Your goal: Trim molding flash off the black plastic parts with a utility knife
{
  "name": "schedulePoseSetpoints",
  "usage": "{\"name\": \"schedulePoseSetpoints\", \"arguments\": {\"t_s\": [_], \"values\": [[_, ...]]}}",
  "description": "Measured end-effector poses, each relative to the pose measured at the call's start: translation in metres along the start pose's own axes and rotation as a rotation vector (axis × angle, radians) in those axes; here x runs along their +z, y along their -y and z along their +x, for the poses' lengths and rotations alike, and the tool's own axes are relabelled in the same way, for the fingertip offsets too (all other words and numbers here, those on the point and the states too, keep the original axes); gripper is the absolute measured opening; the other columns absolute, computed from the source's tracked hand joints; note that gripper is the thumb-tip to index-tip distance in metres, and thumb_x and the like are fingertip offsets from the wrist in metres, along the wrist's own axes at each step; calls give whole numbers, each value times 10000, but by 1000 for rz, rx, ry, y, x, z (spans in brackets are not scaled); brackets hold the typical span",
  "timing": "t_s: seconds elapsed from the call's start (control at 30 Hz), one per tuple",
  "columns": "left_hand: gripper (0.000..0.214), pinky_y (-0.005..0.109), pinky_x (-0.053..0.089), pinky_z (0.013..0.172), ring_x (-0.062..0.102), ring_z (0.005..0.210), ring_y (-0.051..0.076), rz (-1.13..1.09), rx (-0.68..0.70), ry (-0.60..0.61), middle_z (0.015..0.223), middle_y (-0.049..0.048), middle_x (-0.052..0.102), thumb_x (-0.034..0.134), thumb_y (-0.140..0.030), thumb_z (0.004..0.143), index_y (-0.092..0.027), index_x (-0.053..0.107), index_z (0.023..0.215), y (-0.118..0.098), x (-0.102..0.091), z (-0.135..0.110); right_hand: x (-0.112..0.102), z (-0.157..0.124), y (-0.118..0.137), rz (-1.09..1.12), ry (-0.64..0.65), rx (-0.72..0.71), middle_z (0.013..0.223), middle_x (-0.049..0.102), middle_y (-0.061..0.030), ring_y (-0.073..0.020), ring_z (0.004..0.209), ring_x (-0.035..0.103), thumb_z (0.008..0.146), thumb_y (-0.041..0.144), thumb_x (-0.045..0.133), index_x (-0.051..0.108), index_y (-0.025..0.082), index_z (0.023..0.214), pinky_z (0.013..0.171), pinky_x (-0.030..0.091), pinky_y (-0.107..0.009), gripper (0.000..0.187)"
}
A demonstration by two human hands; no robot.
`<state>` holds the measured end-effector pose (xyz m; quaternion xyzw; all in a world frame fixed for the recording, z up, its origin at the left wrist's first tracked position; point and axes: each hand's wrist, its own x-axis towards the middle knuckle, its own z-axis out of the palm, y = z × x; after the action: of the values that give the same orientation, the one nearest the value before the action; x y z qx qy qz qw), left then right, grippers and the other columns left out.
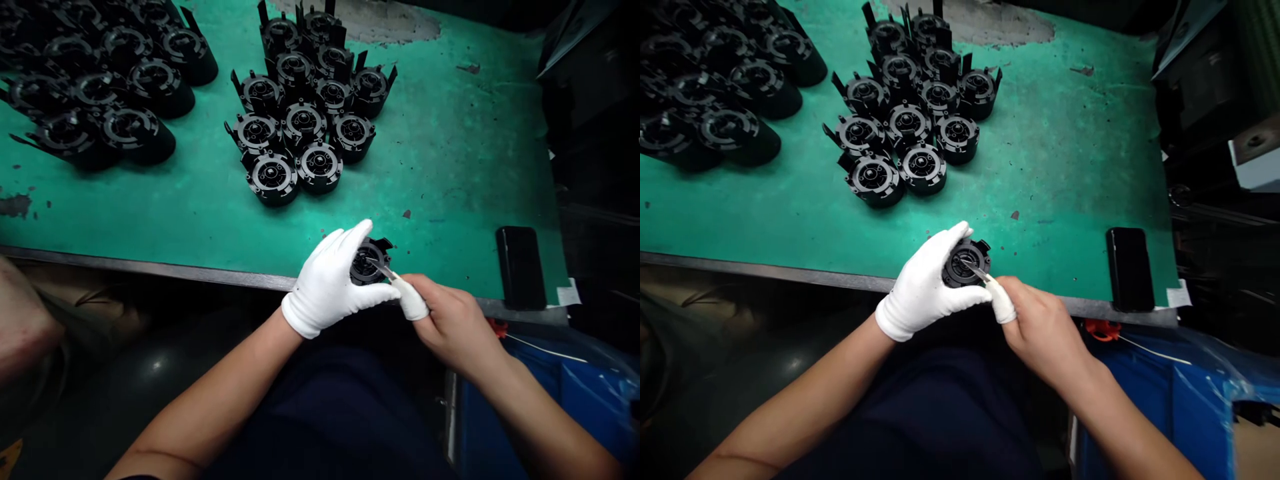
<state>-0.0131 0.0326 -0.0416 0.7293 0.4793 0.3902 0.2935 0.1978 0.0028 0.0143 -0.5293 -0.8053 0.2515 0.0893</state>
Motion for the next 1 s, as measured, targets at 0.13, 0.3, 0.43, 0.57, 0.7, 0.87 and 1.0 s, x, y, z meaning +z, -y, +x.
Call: {"name": "schedulePoseSetpoints", "arguments": {"t_s": [0.13, 0.3, 0.43, 0.57, 0.7, 0.87, 1.0], "values": [[1009, 508, 437, 1160, 573, 1325, 343, -4, 13, 1, 1427, 185, 592, 766, -698, 726, -155, 399, 1493, 1, 1, 0, -18, 5, -6, -158, 86, 17, 885, 738, -1, -220, 728, 681, 976, 236, 491, 638, 259, 1124, 634, 421, -312, 210], [1022, 507, 439, 1155, 583, 1309, 346, -4, 10, 5, 1414, 193, 597, 764, -704, 722, -141, 396, 1492, 1, 1, 0, -26, 14, -8, -289, 189, 3, 851, 736, -15, -249, 715, 686, 956, 241, 474, 642, 259, 1136, 608, 388, -329, 247], [1023, 523, 438, 1148, 585, 1306, 353, -11, 13, 18, 1409, 191, 602, 760, -719, 713, -160, 398, 1488, 1, 1, 1, -34, 21, -6, -353, 267, -37, 788, 724, -33, -236, 663, 672, 927, 211, 457, 646, 238, 1076, 566, 365, -315, 242], [992, 511, 447, 1140, 586, 1303, 344, 0, 10, 11, 1396, 187, 607, 748, -706, 739, -158, 397, 1487, 1, 0, 1, -43, 24, -3, -396, 334, -68, 763, 730, -33, -227, 651, 679, 862, 145, 473, 659, 239, 1028, 568, 403, -302, 266], [979, 516, 450, 1135, 595, 1291, 340, 5, 28, -4, 1389, 183, 612, 739, -712, 745, -163, 402, 1482, 2, 0, 0, -51, 22, -10, -312, 191, -123, 1026, 783, -54, -241, 825, 741, 939, 196, 446, 661, 249, 1198, 656, 501, -308, 341], [986, 517, 458, 1127, 598, 1289, 340, 2, 61, -18, 1386, 186, 612, 738, -719, 740, -158, 402, 1479, 4, 1, 0, -53, 24, -27, -367, 138, -72, 1167, 768, -12, -259, 899, 749, 964, 235, 429, 647, 321, 1282, 638, 513, -327, 395], [988, 516, 464, 1120, 596, 1293, 343, 12, 47, -16, 1383, 186, 614, 749, -711, 735, -166, 400, 1482, 4, 1, 0, -48, 31, -32, -447, 203, -93, 1161, 768, 19, -246, 871, 743, 905, 204, 472, 647, 352, 1282, 577, 459, -309, 442]]}}
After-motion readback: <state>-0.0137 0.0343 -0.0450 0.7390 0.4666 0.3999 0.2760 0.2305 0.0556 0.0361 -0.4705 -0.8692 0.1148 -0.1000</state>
